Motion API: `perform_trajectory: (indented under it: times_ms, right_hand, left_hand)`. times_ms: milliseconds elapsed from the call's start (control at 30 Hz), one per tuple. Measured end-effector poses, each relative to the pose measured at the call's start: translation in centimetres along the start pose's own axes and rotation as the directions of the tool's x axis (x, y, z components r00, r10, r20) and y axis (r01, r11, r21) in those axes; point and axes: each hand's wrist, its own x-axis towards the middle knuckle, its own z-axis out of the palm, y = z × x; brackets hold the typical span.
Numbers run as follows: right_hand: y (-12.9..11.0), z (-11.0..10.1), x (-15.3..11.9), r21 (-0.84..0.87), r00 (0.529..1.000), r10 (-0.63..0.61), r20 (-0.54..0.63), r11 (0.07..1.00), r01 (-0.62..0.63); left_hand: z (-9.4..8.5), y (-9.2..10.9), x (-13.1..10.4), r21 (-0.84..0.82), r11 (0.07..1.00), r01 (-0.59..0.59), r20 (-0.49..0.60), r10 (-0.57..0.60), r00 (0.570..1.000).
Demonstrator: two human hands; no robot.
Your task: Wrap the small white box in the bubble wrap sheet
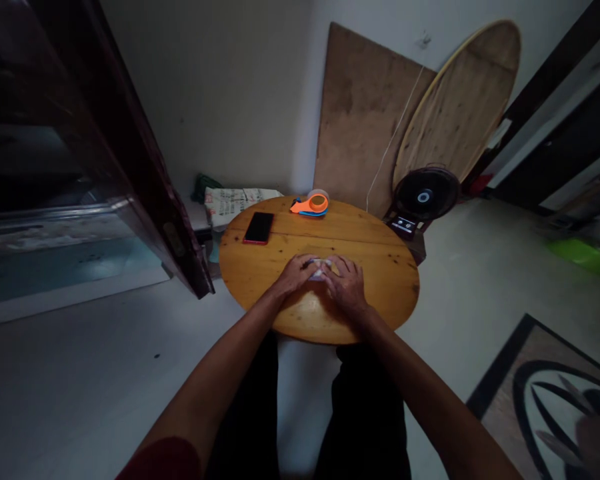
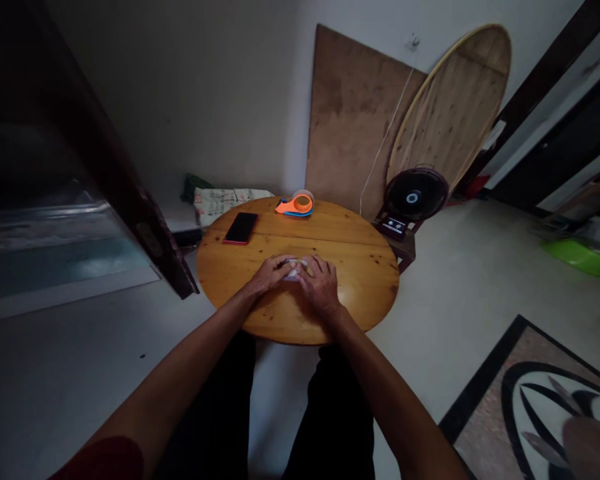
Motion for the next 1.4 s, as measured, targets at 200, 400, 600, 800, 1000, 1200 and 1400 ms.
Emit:
perform_trajectory:
  times_ms: [200,400,600,800,1000,1200,1400]
  right_hand:
    - [0.3,0.4,-0.3,0.07,0.999,-0.006,-0.038,0.998,0.009]
    - [0.4,0.4,-0.3,0.153,0.99,0.126,-0.06,0.981,-0.116]
    - [0.3,0.4,0.0,0.111,0.997,0.076,0.035,0.991,-0.079]
    - [0.3,0.9,0.2,0.075,0.992,0.116,0.047,0.99,-0.119]
    - [0.3,1.0,0.1,0.111,0.99,0.129,0.059,0.985,-0.135]
    - [0.4,0.6,0.0,0.201,0.981,0.192,-0.007,0.962,-0.187]
    - [0.4,1.1,0.1,0.11,0.992,0.12,0.039,0.986,-0.123]
  left_hand:
    - [0.3,-0.4,0.4,-0.167,0.978,0.123,0.016,-0.122,0.992]
    - [0.4,-0.6,0.5,-0.223,0.958,0.182,-0.01,-0.189,0.982]
    - [0.7,-0.7,0.6,-0.2,0.971,0.131,-0.03,-0.14,0.99]
    - [0.5,-0.6,0.9,0.145,0.983,-0.109,-0.165,0.132,0.977]
    - [0.2,-0.6,0.2,0.326,0.923,-0.203,-0.109,0.25,0.962]
    - [0.2,-0.6,0.1,0.304,0.926,-0.224,-0.12,0.27,0.955]
    - [0.3,-0.4,0.2,0.304,0.927,-0.221,-0.108,0.264,0.959]
